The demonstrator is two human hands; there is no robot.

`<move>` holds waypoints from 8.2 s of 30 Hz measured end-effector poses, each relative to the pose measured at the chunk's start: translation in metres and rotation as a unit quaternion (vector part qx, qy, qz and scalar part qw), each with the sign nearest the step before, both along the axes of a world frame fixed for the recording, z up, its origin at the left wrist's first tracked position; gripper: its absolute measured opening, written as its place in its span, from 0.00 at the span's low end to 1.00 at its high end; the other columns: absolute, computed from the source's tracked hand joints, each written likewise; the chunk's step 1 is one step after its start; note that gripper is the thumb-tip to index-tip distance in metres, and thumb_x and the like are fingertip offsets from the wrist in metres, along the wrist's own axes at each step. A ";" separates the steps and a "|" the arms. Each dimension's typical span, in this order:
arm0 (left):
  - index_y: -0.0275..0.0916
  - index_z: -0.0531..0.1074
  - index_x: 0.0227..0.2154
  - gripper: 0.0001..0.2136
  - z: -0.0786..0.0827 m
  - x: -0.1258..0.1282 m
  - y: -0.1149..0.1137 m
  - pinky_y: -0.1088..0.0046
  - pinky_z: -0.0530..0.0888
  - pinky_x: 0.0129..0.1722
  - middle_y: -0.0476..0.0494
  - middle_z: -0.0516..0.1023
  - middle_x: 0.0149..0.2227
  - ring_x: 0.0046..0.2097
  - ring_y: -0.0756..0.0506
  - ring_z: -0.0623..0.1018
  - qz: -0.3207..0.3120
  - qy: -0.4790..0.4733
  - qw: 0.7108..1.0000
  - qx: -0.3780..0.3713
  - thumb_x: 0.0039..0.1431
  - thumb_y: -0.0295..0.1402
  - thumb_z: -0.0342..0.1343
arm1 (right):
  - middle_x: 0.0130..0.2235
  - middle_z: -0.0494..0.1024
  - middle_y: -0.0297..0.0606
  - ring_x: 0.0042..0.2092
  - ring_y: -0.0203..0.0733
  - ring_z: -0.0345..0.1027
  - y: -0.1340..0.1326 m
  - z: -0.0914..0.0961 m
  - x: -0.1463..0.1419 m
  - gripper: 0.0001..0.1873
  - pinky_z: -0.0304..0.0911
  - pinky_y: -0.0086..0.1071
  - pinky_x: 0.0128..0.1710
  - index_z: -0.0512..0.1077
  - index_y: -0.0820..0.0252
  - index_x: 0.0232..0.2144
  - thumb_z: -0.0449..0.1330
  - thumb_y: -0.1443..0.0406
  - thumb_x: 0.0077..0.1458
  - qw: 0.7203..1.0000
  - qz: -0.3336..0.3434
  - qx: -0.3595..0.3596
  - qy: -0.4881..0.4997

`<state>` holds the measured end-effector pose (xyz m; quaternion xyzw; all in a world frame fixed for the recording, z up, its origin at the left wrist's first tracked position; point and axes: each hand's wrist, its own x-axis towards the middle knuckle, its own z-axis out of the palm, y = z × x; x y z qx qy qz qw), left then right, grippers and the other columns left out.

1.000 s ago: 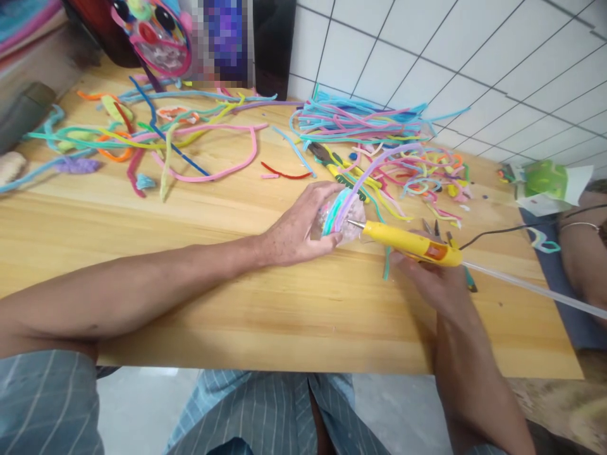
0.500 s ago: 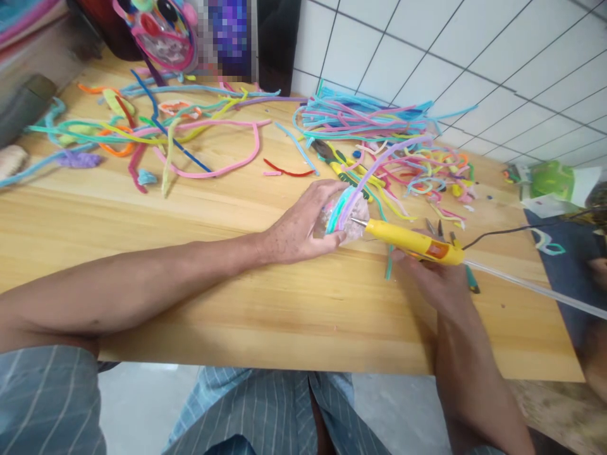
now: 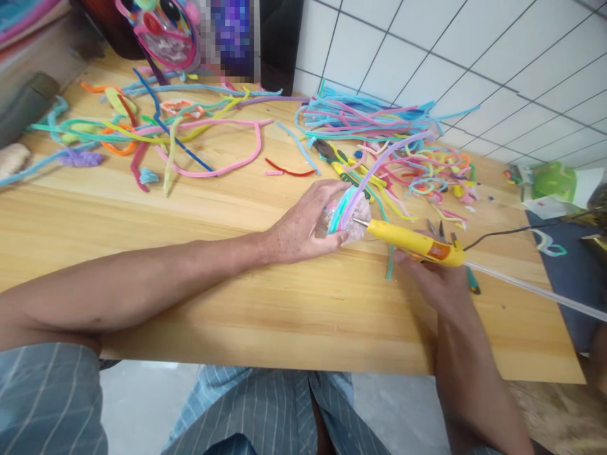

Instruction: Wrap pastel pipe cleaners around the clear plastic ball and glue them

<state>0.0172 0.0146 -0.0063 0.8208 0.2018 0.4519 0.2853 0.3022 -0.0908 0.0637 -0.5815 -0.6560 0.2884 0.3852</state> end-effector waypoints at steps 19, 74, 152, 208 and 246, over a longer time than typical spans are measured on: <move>0.44 0.58 0.75 0.37 -0.004 0.002 0.003 0.41 0.71 0.74 0.29 0.71 0.71 0.72 0.29 0.72 -0.007 -0.018 1.000 0.009 0.68 0.48 0.63 | 0.36 0.83 0.33 0.37 0.44 0.77 0.004 -0.011 0.007 0.10 0.75 0.34 0.32 0.84 0.48 0.41 0.76 0.55 0.58 0.999 -0.022 0.020 0.019; 0.42 0.60 0.74 0.38 -0.001 0.001 0.003 0.41 0.70 0.76 0.28 0.71 0.72 0.73 0.29 0.71 -0.004 -0.004 0.999 -0.036 0.68 0.52 0.63 | 0.34 0.83 0.35 0.31 0.41 0.73 -0.004 0.003 -0.005 0.03 0.66 0.32 0.26 0.83 0.48 0.40 0.72 0.61 0.62 0.998 0.011 0.045 -0.040; 0.42 0.58 0.75 0.38 -0.002 0.001 0.002 0.41 0.70 0.76 0.28 0.70 0.73 0.74 0.29 0.71 -0.004 -0.002 1.000 -0.010 0.70 0.50 0.63 | 0.38 0.86 0.33 0.36 0.48 0.80 -0.004 -0.004 0.004 0.10 0.73 0.42 0.37 0.84 0.46 0.46 0.72 0.65 0.63 0.973 0.046 0.177 -0.140; 0.41 0.61 0.74 0.39 -0.002 0.004 0.001 0.43 0.70 0.75 0.27 0.71 0.73 0.73 0.30 0.72 0.009 0.002 1.000 -0.011 0.69 0.57 0.61 | 0.36 0.84 0.33 0.32 0.42 0.76 -0.008 0.003 0.003 0.05 0.71 0.34 0.26 0.84 0.47 0.44 0.71 0.62 0.66 0.993 0.038 0.078 -0.074; 0.42 0.61 0.75 0.40 -0.001 0.003 0.001 0.43 0.69 0.77 0.28 0.70 0.73 0.74 0.29 0.71 0.005 0.008 1.000 -0.017 0.70 0.58 0.62 | 0.39 0.87 0.34 0.38 0.49 0.81 -0.014 0.004 0.010 0.11 0.74 0.44 0.40 0.83 0.44 0.48 0.71 0.64 0.65 0.975 0.041 0.142 -0.166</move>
